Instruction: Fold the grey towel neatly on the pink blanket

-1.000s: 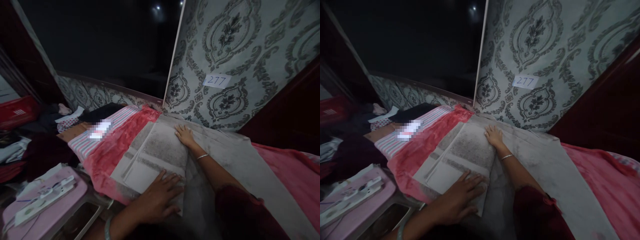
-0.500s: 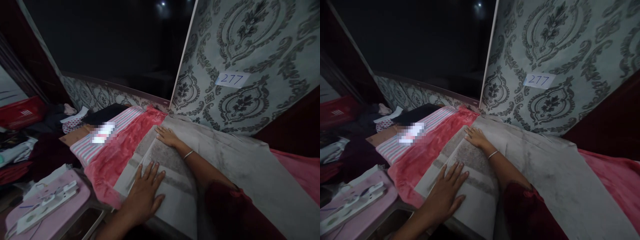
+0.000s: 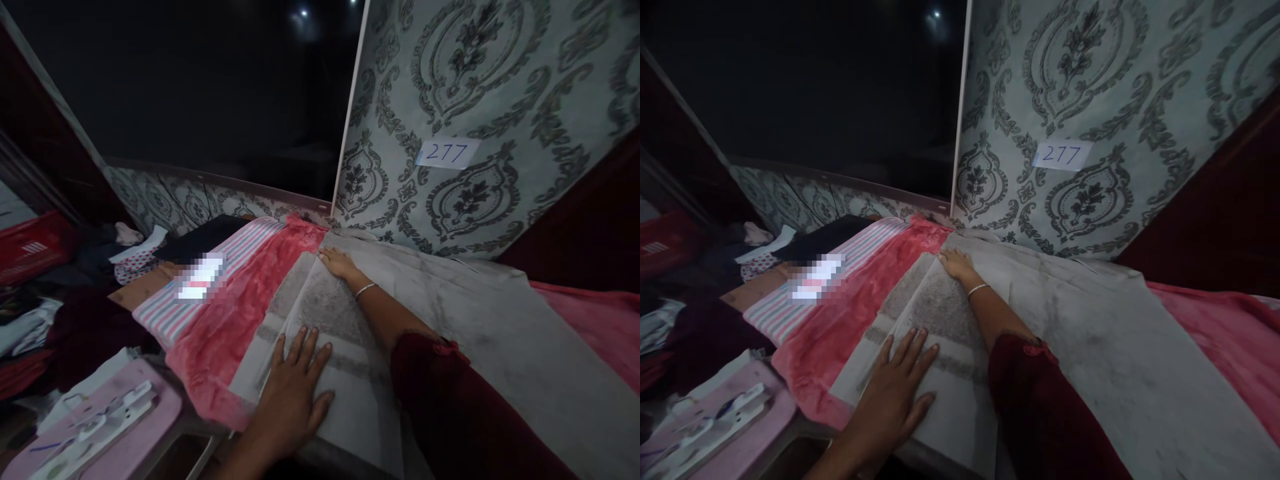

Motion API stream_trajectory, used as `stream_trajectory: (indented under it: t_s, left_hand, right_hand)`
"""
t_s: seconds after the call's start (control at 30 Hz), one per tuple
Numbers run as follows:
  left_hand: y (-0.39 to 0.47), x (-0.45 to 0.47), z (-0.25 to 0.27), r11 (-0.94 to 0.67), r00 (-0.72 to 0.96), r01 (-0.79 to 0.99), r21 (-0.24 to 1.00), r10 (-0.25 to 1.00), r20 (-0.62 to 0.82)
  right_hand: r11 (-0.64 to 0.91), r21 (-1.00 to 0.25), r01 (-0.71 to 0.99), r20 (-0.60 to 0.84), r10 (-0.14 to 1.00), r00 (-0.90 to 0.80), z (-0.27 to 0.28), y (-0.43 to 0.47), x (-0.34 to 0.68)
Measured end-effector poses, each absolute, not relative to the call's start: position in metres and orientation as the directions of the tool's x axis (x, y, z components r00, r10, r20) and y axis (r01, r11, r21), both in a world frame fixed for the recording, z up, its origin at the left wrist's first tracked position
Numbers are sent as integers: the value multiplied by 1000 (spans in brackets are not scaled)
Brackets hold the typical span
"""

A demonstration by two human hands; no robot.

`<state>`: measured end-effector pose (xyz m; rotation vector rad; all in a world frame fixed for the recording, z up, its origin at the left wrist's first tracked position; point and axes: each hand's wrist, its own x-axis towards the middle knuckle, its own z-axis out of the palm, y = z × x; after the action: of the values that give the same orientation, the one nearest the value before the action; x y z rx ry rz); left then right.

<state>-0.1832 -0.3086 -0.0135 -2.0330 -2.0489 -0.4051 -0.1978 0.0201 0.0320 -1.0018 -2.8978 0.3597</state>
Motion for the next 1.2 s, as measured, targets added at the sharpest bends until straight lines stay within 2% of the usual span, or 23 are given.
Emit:
stream_trajectory:
  t_s: [0.1,0.23,0.33,0.4,0.6,0.8,0.9,0.97,1.1,1.2]
  left_hand:
    - [-308,-184,-14,-3,-11,999,41,942,337]
    - [-306,-184,-14,-11,-12,998,63,939,344]
    - [-306,-184,-14,-19,-9,997,76,938,347]
    - [-305,-183,-14,-15,-16,996,86,937,350]
    - [-306,-180,-9,10,-44,994,111,950,311]
    - [-305,-174,-2,42,-71,992,117,965,254]
    - [-311,-178,5,22,-52,991,134,973,226]
    - [-319,-186,10,11,-41,989,150,979,201]
    - [-340,-213,7,85,-124,978,191,971,205]
    - [-350,-230,-5,105,-179,951,290,953,243]
  right_hand:
    - [804,-229,549,15,567,-824,47,4,-181]
    - [945,-121,303,70,312,-947,46,-36,-129]
    - [975,-80,207,37,210,-977,32,-58,-92]
    - [971,-76,226,29,229,-973,23,-58,-82]
    - [889,-99,447,9,450,-893,19,-28,-104]
    - [850,-111,515,-35,515,-857,26,-26,-109]
    - [834,-103,542,3,545,-839,32,-47,-101]
    - [871,-100,481,62,488,-871,32,-74,-95]
    - [967,-115,227,91,238,-967,23,-146,-82]
    - [973,-159,170,62,182,-981,11,-188,-78]
